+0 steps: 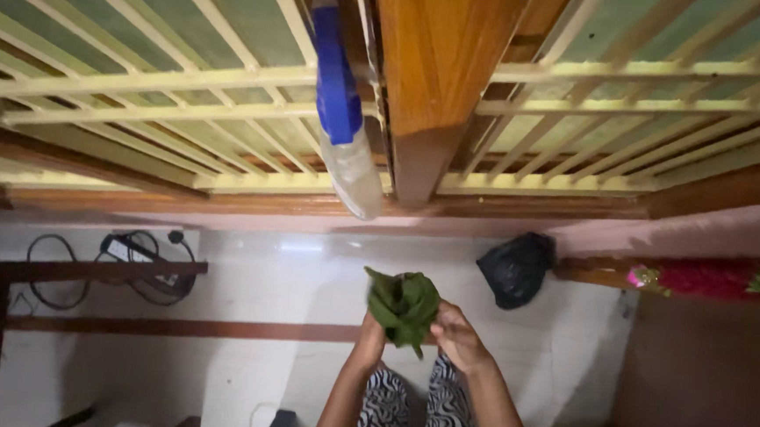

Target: The person cleans a wooden window frame with metal grilles using a spray bottle and a green cloth. They spray the frame and wipe it thoroughly, focusing on the vertical and horizontal bars as well as the decorative elements.

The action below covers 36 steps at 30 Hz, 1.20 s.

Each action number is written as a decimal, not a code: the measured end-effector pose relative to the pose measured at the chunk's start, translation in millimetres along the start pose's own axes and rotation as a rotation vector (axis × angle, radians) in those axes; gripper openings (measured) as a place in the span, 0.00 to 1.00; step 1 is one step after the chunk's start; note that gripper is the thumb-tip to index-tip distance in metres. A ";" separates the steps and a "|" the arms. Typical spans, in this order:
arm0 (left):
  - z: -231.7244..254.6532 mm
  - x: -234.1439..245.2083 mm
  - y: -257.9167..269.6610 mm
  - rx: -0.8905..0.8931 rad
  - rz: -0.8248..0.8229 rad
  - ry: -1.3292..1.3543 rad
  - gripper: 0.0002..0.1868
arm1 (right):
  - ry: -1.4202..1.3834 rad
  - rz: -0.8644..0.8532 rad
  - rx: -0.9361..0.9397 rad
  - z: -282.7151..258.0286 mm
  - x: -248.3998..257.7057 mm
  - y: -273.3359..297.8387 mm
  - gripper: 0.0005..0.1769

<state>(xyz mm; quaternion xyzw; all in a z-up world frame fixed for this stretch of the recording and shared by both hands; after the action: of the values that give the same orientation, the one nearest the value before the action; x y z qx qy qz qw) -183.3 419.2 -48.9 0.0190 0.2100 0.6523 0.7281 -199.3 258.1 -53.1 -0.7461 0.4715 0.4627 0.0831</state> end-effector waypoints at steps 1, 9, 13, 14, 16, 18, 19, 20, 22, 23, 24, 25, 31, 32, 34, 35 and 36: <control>6.3 -6.5 6.9 -0.025 -0.044 -0.055 0.37 | 0.033 0.049 -0.022 -0.9 0.1 4.7 0.42; 20.8 -25.7 25.5 0.081 -0.138 0.169 0.32 | 0.147 0.213 -0.108 8.7 36.6 21.0 0.32; -6.0 -24.2 14.1 0.014 -0.073 -0.061 0.31 | 0.312 0.608 -0.040 16.1 43.5 27.6 0.21; -13.4 -29.5 9.3 0.023 -0.037 -0.102 0.30 | 0.432 0.690 0.063 17.1 32.3 23.1 0.19; -15.5 -45.5 3.7 -0.027 -0.022 -0.256 0.28 | 0.676 0.860 0.280 18.5 5.4 15.7 0.20; 2.1 -63.1 -2.4 -0.160 -0.054 -0.490 0.28 | 0.442 0.924 0.216 19.5 7.6 16.5 0.23; 15.9 -71.6 -1.9 -0.274 -0.134 -0.525 0.30 | 0.322 0.950 0.183 21.3 15.2 15.8 0.24; 29.3 -79.4 -0.4 -0.387 -0.217 -0.557 0.33 | 0.302 0.974 0.186 13.1 33.9 12.4 0.22; 46.2 -88.1 6.1 -0.473 -0.313 -0.608 0.34 | 0.366 1.065 0.249 -8.1 90.2 0.5 0.20; 50.5 -89.2 5.2 -0.459 -0.323 -0.626 0.33 | 0.456 1.130 0.319 -24.6 123.8 -14.5 0.20; 53.1 -89.7 3.6 -0.444 -0.334 -0.645 0.32 | 0.182 1.010 0.489 -36.2 157.3 -38.8 0.18; 55.4 -86.1 1.8 -0.429 -0.281 -0.651 0.29 | 0.274 1.114 0.538 -47.4 185.4 -53.4 0.17; 30.5 -31.6 -8.8 -0.145 0.053 -0.557 0.16 | 0.829 1.542 0.757 -28.3 175.6 -149.2 0.33; 31.1 -21.7 -17.0 -0.245 0.092 -0.586 0.15 | 0.869 1.516 0.667 -12.8 155.1 -171.2 0.26; 31.9 -4.4 -22.7 -0.351 0.141 -0.621 0.13 | 0.948 1.423 0.585 13.0 110.9 -201.5 0.21; 33.7 3.5 -27.0 -0.356 0.154 -0.628 0.13 | 0.988 1.355 0.592 20.4 94.6 -206.1 0.21; 37.2 9.4 -30.3 -0.362 0.167 -0.636 0.13 | 1.109 1.332 0.595 16.6 91.6 -205.1 0.19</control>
<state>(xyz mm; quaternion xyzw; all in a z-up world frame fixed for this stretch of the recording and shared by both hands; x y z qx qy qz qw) -141.9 432.9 -26.8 0.1087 -0.1474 0.6976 0.6926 -37.8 321.1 -196.8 -0.3832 0.8764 -0.1499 -0.2503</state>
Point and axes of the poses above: each hand's wrist, its own y-axis away from the middle knuckle, its own x-axis out of the back of the hand, z = x × y, the point moved 5 cm from there along -y, towards the middle knuckle, and after that the axes turned 12 degrees about -x, right-handed, at the moved point
